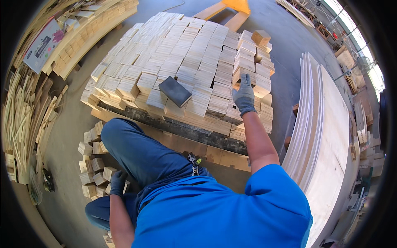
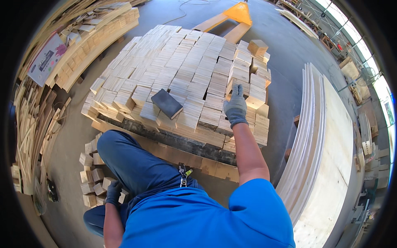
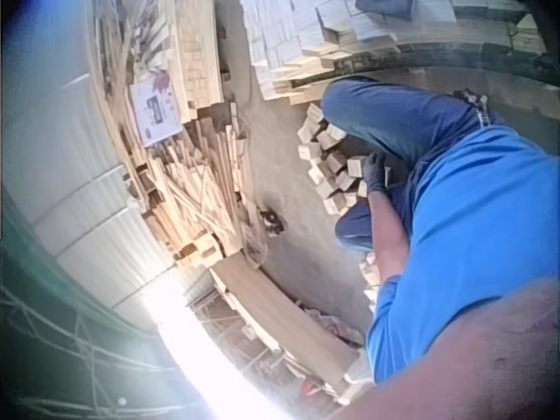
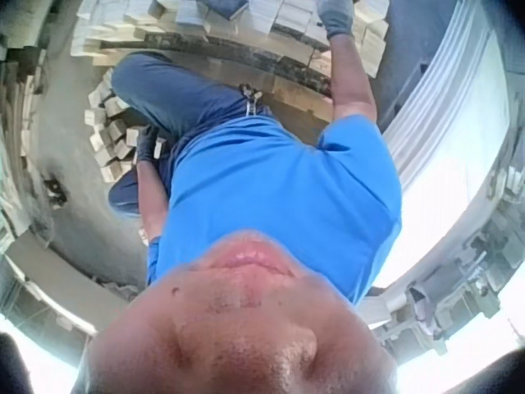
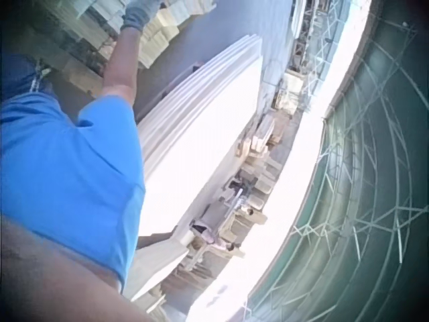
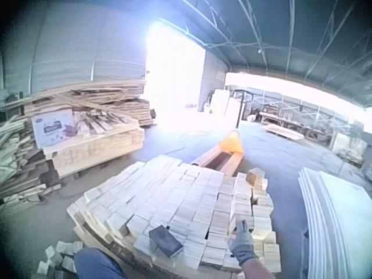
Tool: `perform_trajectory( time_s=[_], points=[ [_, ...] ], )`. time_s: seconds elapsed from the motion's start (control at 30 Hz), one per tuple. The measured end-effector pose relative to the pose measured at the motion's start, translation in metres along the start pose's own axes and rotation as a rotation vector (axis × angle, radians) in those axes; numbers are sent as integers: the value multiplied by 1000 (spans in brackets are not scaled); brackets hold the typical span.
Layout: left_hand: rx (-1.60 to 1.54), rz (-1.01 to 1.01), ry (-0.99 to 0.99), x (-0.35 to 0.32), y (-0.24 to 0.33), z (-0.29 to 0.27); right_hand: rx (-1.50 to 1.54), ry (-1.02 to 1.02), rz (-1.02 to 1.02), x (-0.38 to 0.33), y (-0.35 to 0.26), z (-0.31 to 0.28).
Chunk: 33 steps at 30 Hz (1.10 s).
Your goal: The person sits on the floor and sands small wooden blocks one at a time using a sanding block. They rotate each block to sand multiple faces, then place the finished pieces onto a nearby stack.
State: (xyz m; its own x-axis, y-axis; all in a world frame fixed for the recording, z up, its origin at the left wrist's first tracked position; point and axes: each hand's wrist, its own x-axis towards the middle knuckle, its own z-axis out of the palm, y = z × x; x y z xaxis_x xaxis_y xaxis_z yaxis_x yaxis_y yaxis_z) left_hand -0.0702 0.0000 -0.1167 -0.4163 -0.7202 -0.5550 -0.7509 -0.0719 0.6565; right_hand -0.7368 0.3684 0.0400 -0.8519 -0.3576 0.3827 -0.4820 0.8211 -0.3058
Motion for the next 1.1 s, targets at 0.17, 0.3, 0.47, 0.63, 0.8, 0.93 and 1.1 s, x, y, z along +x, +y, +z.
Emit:
perform_trajectory(
  time_s=[0.17,0.3,0.47,0.63,0.8,0.93,1.1],
  points=[
    [-32,41,-67,-5,-5,-10,25,-2,17,-20,-12,-20],
    [-90,-20,-47,-7,0,-4,4,102,84,-32,13,-38],
    [-20,-85,-119,-5,8,-8,-131,110,101,-14,39,-68],
    [-51,-42,-76,2,4,-2,-248,-44,153,9,52,-74],
    [-19,-20,-81,-1,7,-4,-233,-7,140,9,60,-62],
    [43,-87,-82,-11,19,-3,-185,84,90,8,65,-55],
    [23,-97,-88,-9,21,-3,-118,128,89,12,73,-49]
  ],
)
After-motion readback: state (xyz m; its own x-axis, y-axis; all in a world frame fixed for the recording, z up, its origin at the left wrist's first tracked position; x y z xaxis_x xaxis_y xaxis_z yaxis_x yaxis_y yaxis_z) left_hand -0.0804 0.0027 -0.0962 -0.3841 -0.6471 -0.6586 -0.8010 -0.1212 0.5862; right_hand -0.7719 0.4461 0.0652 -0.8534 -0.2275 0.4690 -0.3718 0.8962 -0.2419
